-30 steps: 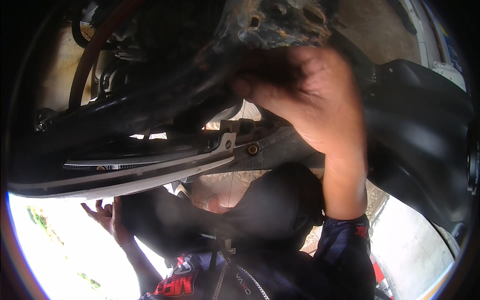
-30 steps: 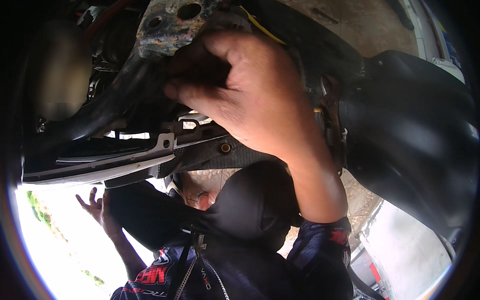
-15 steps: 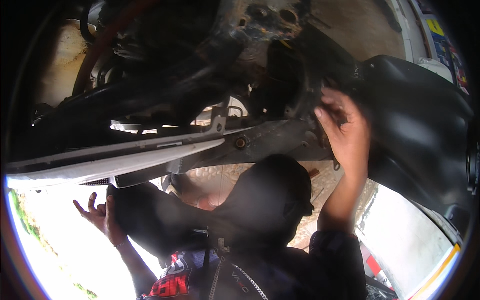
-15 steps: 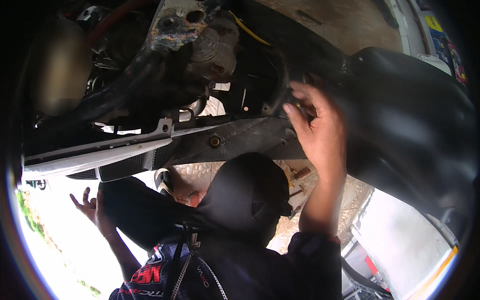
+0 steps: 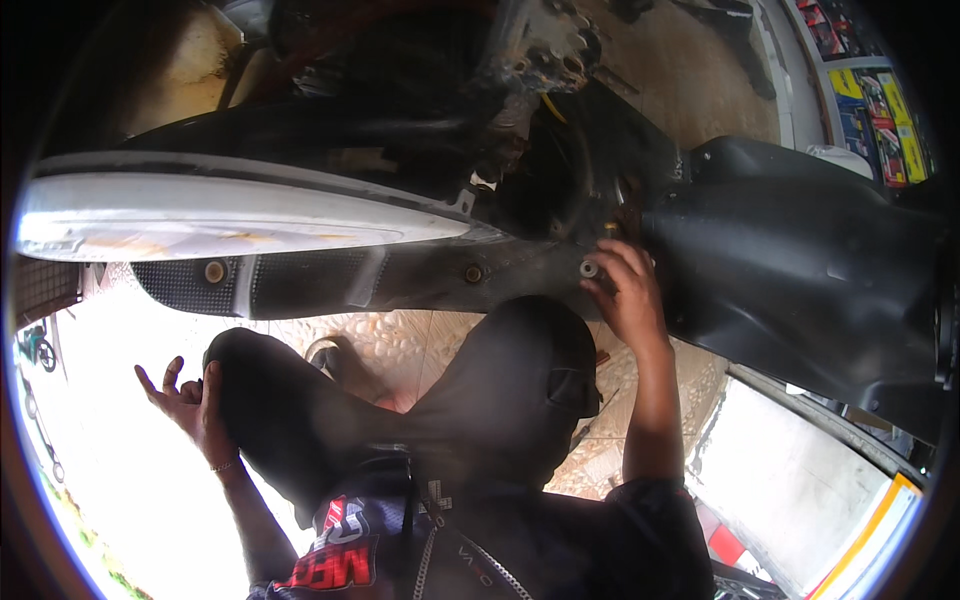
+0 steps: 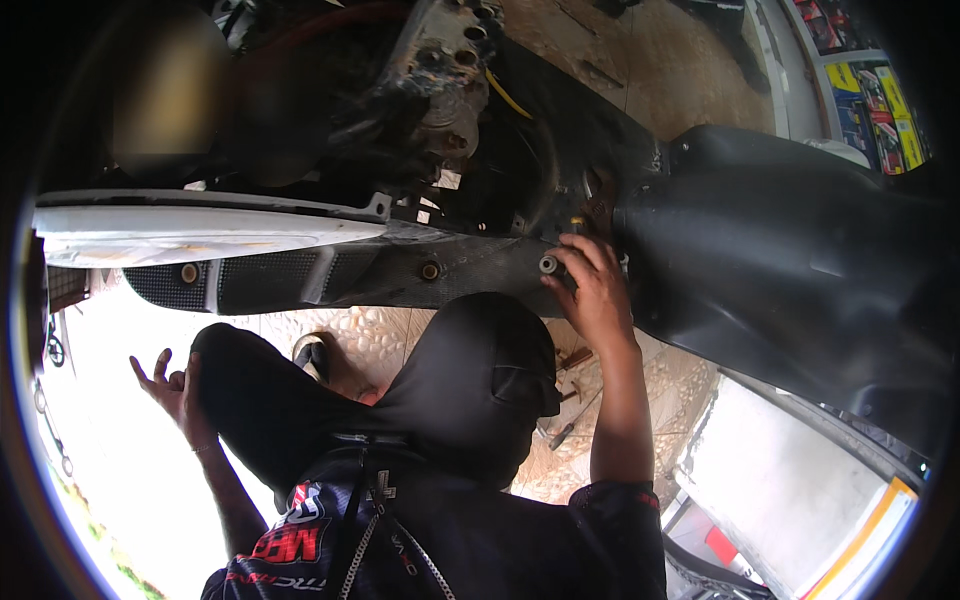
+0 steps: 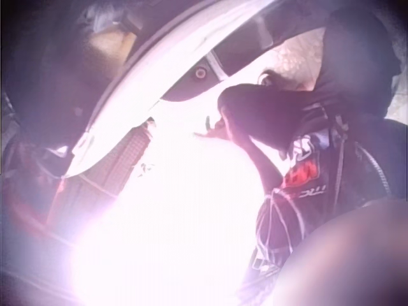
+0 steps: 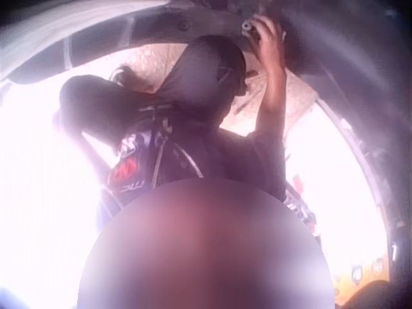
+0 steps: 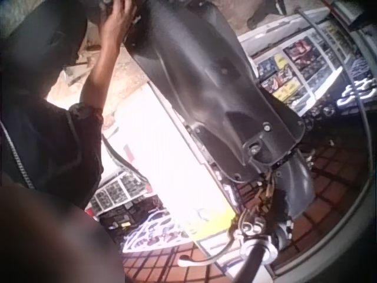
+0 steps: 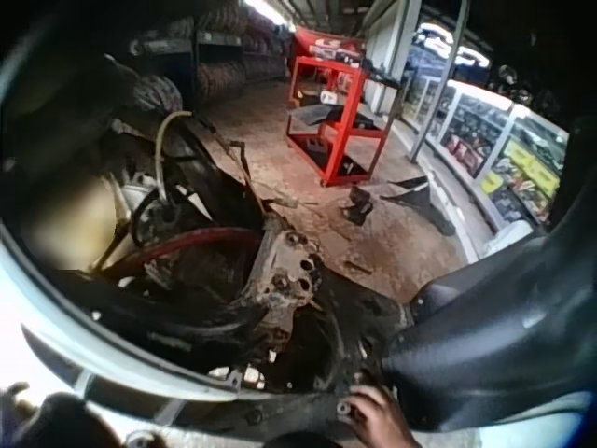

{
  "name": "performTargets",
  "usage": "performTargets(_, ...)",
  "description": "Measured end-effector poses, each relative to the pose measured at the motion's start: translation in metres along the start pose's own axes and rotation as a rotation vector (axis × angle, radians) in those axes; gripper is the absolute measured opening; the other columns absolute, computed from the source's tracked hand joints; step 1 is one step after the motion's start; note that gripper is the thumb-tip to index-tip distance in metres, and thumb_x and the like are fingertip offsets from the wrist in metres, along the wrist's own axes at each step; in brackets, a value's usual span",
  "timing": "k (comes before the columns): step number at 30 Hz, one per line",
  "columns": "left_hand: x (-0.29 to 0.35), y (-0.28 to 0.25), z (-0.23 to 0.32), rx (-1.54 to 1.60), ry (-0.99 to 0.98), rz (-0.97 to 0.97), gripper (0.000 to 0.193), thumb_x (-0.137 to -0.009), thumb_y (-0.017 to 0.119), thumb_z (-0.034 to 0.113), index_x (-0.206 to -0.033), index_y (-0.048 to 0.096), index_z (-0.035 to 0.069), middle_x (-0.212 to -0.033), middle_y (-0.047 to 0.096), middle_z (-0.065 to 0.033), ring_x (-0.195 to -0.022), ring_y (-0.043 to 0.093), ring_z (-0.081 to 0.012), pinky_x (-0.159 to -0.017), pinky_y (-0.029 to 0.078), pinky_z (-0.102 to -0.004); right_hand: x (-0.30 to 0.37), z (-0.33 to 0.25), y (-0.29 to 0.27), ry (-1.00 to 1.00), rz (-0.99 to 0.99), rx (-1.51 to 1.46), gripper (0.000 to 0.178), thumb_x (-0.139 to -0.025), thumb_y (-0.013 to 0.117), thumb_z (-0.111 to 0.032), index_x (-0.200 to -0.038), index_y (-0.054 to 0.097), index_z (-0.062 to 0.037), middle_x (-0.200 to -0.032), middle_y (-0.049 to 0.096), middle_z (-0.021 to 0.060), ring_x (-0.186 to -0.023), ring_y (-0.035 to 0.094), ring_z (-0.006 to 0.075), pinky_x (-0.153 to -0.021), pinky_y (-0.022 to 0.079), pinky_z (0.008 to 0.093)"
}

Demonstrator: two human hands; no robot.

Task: The person kneels beside a scooter with its seat removed and uses a screwdriver to work on the internal components under the seat. They then use a small stick to probe the area and continue adjusting parts with their hands.

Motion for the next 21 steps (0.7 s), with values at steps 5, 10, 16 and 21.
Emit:
performTargets(5,0.002,-0.002,0.001,0.025,0.013,-0.011,0.109,-0.081,0.078,-0.004,-0.160,0.005,0.015,-0.127,0.049,-0.0117,-0.067,0.037,-0.0041,-0.059,0.037,-0.0174,-0.040,-0.036,-0.018,-0.033,0.246,-1.216,0.017,-0.096,0.060,-0.014,-0.103,0.057,0.0001,-0.094,0.065,0.0106,-0.093,0.064,0.0189,-0.086,0.051,0.0323)
performTargets(10,0.002,-0.008,-0.002,-0.019,0.081,0.020,0.115,-0.078,0.083,0.003,-0.160,0.004,0.013,-0.127,0.049,-0.0125,-0.068,0.041,-0.0075,-0.063,0.041,-0.0202,-0.105,-0.092,-0.034,0.034,0.191,-0.730,0.028,-0.090,0.072,-0.028,-0.101,0.066,-0.0024,-0.075,0.067,0.0048,-0.066,0.064,0.0144,-0.062,0.050,0.0292)
performTargets(16,0.005,-0.016,0.004,0.041,0.146,0.060,0.111,-0.080,0.082,0.009,-0.160,0.005,0.012,-0.126,0.049,-0.0110,-0.077,0.047,-0.0099,-0.068,0.045,-0.0242,-0.119,-0.124,-0.048,-0.005,0.038,-0.438,0.030,-0.087,0.075,-0.027,-0.099,0.068,-0.0008,-0.073,0.068,0.0131,-0.067,0.067,0.0240,-0.065,0.050,0.0347)
performTargets(21,0.014,-0.003,0.040,0.150,0.312,-0.022,0.088,-0.083,0.077,0.005,-0.155,0.027,0.011,-0.125,0.048,-0.0088,-0.093,0.048,-0.0133,-0.082,0.046,-0.0288,-0.106,-0.144,-0.059,-0.005,0.141,-0.545,0.025,-0.089,0.074,-0.025,-0.092,0.068,-0.0015,-0.070,0.066,0.0123,-0.065,0.066,0.0244,-0.064,0.049,0.0350)
Point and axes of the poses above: each hand's wrist, its own x-axis away from the middle knuckle, its own y-axis out of the palm, z = x × y, the point moved 1 cm from there along -x, towards the middle knuckle
